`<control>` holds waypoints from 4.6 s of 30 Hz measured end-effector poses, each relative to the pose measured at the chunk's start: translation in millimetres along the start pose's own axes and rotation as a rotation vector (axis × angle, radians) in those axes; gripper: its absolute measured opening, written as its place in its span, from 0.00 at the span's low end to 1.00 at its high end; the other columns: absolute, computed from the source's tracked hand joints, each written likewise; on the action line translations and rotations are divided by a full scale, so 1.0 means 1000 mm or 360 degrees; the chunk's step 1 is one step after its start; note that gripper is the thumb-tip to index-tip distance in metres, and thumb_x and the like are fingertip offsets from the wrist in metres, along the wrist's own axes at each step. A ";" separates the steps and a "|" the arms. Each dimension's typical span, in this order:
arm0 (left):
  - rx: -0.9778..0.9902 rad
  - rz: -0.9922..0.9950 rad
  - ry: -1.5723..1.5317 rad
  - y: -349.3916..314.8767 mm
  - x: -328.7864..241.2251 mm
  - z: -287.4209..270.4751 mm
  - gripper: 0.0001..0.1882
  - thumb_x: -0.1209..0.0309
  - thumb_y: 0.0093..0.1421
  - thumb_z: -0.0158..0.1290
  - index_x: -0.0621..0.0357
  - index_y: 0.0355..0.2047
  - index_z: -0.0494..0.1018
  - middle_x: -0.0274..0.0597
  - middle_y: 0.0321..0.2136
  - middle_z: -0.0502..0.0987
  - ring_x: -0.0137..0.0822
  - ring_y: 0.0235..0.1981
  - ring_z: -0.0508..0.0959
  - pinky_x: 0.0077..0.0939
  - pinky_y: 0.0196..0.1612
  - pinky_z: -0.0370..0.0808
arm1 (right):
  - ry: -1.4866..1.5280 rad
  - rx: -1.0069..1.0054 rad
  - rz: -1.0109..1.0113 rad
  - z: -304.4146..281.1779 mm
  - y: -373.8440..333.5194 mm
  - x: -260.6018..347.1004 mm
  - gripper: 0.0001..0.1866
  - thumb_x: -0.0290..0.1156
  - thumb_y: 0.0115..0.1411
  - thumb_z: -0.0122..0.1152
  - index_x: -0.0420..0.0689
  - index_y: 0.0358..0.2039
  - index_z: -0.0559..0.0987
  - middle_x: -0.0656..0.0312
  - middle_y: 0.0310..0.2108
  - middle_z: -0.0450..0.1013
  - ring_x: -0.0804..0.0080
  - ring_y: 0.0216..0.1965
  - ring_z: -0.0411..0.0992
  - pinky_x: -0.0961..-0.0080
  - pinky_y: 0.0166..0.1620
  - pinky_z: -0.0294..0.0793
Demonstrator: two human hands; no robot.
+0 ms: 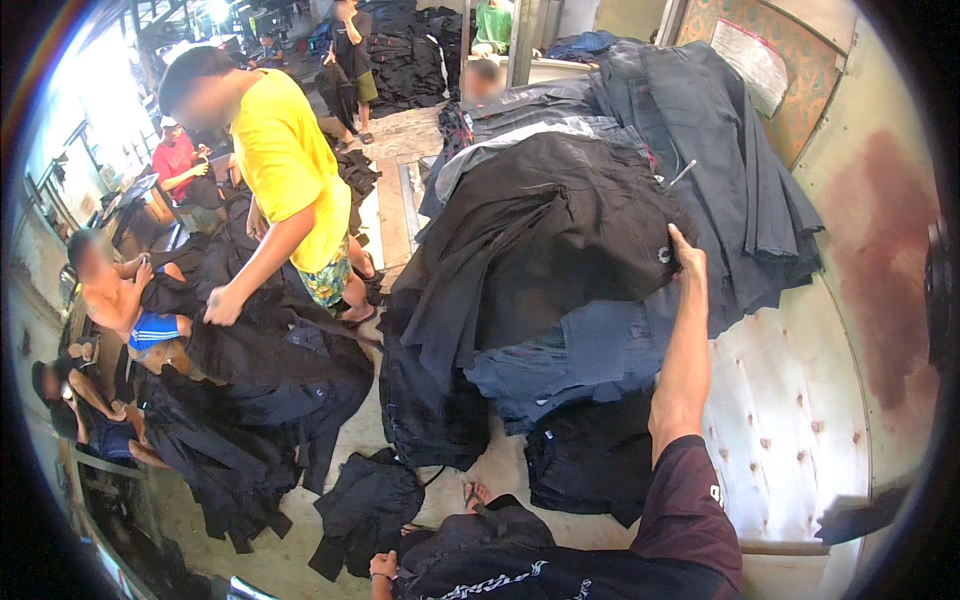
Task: The person picks up black garments from a pile, opens them to check the interior, and attaches a small tag or label to each item. The tagged garments are then placed into a separate pile. The process is repeated for several items.
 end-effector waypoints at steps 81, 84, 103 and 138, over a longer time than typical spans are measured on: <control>0.0703 0.1116 -0.1758 -0.156 -0.080 -0.179 0.31 0.52 0.76 0.49 0.68 0.65 0.69 0.45 0.63 0.74 0.36 0.64 0.70 0.31 0.68 0.64 | -0.1169 0.2268 -0.1147 0.041 -0.795 -0.240 0.35 0.39 0.60 0.67 0.39 0.65 0.70 0.35 0.53 0.76 0.38 0.55 0.76 0.52 0.57 0.75; 0.0674 0.1114 -0.1862 -0.163 -0.088 -0.182 0.21 0.63 0.73 0.56 0.66 0.58 0.76 0.40 0.54 0.80 0.32 0.56 0.75 0.29 0.61 0.70 | -0.1055 0.1946 -0.1096 0.044 -0.790 -0.242 0.22 0.32 0.67 0.53 0.43 0.60 0.73 0.35 0.39 0.80 0.35 0.43 0.81 0.50 0.48 0.78; 0.0403 0.1337 -0.1565 -0.241 -0.106 -0.288 0.15 0.65 0.72 0.56 0.66 0.47 0.80 0.34 0.41 0.83 0.27 0.43 0.77 0.25 0.49 0.74 | -0.0790 0.2238 -0.1326 0.109 -0.755 -0.164 0.22 0.16 0.60 0.58 0.37 0.55 0.77 0.46 0.48 0.81 0.57 0.52 0.80 0.68 0.58 0.74; -0.0363 0.0395 -0.2055 -0.142 0.014 -0.213 0.39 0.45 0.71 0.56 0.73 0.63 0.69 0.51 0.59 0.77 0.41 0.58 0.76 0.33 0.61 0.73 | -0.0983 0.1822 -0.1437 0.206 -0.637 -0.254 0.13 0.27 0.63 0.64 0.38 0.48 0.84 0.47 0.47 0.83 0.51 0.51 0.81 0.63 0.55 0.78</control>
Point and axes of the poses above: each hand's wrist, its own y-axis towards the middle knuckle, its own z-axis out of the palm, x = y × z, the point moved 1 cm from there along y, towards the middle knuckle
